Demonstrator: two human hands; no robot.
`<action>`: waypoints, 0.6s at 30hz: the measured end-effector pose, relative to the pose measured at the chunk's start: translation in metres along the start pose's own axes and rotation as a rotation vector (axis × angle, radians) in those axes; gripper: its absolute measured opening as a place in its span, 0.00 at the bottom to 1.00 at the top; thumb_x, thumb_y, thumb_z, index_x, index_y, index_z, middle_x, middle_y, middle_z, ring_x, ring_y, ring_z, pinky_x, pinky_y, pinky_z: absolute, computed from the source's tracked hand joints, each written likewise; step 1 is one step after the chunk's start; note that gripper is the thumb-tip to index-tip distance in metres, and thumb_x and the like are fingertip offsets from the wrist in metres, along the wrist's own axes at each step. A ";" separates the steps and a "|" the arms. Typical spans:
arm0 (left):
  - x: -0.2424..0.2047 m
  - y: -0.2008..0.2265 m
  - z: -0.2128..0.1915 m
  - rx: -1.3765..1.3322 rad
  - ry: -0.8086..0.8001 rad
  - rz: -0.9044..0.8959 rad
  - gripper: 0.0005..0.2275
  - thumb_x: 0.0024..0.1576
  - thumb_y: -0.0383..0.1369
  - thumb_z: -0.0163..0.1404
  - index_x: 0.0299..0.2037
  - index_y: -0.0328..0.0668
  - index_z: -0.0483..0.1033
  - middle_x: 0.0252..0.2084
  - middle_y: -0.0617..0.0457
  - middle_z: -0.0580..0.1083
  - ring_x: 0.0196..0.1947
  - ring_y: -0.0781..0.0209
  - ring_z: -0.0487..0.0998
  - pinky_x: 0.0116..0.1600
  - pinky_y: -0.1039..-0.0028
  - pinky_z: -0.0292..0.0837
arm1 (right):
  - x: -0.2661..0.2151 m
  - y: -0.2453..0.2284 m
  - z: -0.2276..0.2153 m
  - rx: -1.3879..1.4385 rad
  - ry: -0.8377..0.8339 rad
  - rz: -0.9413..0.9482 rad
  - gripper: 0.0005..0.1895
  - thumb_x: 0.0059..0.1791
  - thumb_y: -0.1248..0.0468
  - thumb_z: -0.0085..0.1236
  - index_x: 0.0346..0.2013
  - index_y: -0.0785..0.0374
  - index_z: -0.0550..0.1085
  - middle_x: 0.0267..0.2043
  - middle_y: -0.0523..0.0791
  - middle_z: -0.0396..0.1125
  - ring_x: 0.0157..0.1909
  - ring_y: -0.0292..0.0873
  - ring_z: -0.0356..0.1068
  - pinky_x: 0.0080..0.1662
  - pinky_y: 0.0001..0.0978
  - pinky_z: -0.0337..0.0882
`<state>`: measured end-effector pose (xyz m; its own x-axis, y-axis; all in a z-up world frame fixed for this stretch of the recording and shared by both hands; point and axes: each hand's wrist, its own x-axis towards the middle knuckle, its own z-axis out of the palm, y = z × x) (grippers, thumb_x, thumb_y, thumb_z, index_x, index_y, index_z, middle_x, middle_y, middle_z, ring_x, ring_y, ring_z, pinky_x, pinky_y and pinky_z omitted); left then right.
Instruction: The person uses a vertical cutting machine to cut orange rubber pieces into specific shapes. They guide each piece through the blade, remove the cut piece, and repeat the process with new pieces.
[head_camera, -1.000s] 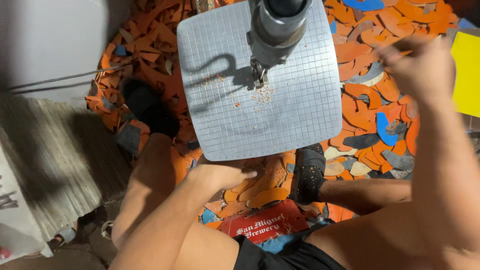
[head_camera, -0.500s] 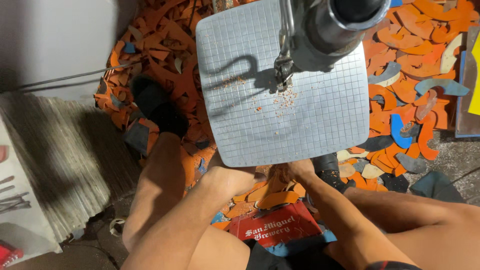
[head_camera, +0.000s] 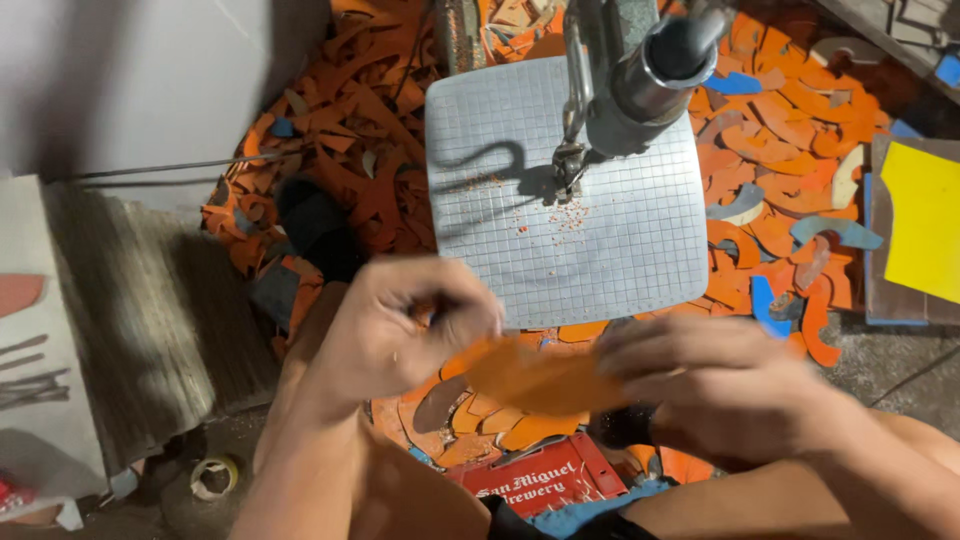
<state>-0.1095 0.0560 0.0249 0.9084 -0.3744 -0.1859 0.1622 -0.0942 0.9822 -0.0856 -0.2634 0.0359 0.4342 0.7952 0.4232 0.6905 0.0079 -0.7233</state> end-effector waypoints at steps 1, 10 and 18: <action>0.002 -0.003 0.001 0.092 0.089 0.094 0.08 0.59 0.32 0.60 0.43 0.37 0.86 0.38 0.48 0.78 0.34 0.50 0.73 0.41 0.62 0.71 | 0.008 -0.001 -0.008 -0.053 0.108 -0.033 0.15 0.43 0.65 0.69 0.34 0.66 0.69 0.50 0.50 0.70 0.56 0.49 0.74 0.54 0.41 0.79; 0.032 -0.022 0.003 0.991 0.213 0.401 0.15 0.53 0.42 0.62 0.47 0.45 0.83 0.60 0.58 0.74 0.63 0.57 0.67 0.65 0.60 0.61 | 0.008 0.044 -0.013 -0.541 -0.038 0.288 0.22 0.33 0.74 0.63 0.42 0.62 0.80 0.58 0.49 0.72 0.57 0.54 0.71 0.53 0.42 0.74; 0.043 -0.024 0.003 1.007 0.298 0.511 0.14 0.51 0.41 0.63 0.45 0.47 0.83 0.62 0.51 0.70 0.63 0.51 0.66 0.64 0.58 0.62 | -0.001 0.065 -0.006 -0.435 0.087 0.373 0.16 0.35 0.73 0.68 0.36 0.62 0.78 0.51 0.48 0.73 0.51 0.51 0.70 0.50 0.42 0.73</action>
<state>-0.0758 0.0398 -0.0068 0.8558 -0.3614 0.3701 -0.5058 -0.7342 0.4528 -0.0374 -0.2669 -0.0087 0.7272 0.6434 0.2392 0.6478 -0.5280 -0.5492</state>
